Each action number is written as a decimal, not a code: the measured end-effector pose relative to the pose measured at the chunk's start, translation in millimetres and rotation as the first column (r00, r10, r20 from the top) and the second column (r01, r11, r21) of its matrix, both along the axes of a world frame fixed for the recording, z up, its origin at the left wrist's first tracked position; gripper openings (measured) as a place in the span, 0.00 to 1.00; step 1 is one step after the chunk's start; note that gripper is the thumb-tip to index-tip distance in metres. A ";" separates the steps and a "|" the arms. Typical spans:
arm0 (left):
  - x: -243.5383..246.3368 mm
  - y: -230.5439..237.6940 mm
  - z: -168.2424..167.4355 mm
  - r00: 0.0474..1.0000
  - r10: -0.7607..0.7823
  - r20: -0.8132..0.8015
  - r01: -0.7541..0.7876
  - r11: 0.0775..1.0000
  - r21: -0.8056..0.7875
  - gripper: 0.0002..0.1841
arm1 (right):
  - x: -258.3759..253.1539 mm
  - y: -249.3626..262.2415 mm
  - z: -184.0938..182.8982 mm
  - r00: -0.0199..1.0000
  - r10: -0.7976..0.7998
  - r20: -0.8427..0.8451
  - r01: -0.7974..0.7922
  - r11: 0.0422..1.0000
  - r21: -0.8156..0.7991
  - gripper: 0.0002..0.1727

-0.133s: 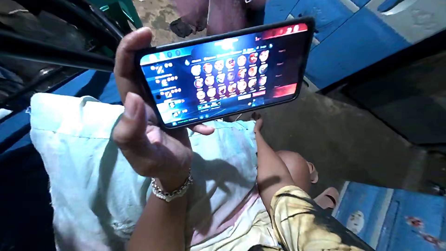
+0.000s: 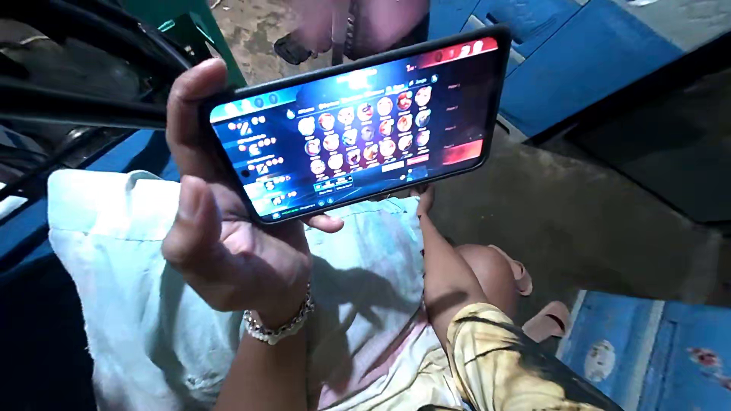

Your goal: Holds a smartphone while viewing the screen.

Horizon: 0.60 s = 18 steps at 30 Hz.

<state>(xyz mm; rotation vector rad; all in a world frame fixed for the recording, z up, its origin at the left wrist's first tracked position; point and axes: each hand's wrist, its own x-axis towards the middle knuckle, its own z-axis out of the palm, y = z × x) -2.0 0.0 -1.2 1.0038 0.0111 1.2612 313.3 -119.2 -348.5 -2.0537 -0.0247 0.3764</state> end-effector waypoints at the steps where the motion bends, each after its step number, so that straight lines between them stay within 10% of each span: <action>1: -0.3 -0.1 -0.4 1.000 -0.001 0.007 0.001 1.000 -0.004 0.24 | -6.0 1.8 -26.3 0.973 -0.054 0.224 0.034 0.995 0.090 0.29; 2: -0.7 -0.3 -0.8 1.000 0.000 0.007 0.000 1.000 -0.006 0.24 | -7.1 9.9 -56.6 0.872 -0.189 0.452 0.101 0.972 0.211 0.26; 4: -0.6 -0.2 -1.5 1.000 0.001 0.013 -0.001 1.000 -0.005 0.23 | -12.0 6.8 12.8 0.986 -0.120 -0.112 0.139 0.974 0.178 0.26; 6: 0.7 -0.1 -2.1 0.999 0.012 0.031 -0.011 1.000 -0.006 0.24 | -5.3 7.6 29.8 0.959 -0.116 -0.258 0.162 0.972 0.168 0.26; 18: -0.1 -3.4 -3.0 0.998 0.038 0.059 -0.039 0.999 0.010 0.23 | -16.5 11.8 54.0 0.983 0.113 -0.145 -0.139 0.973 -0.184 0.21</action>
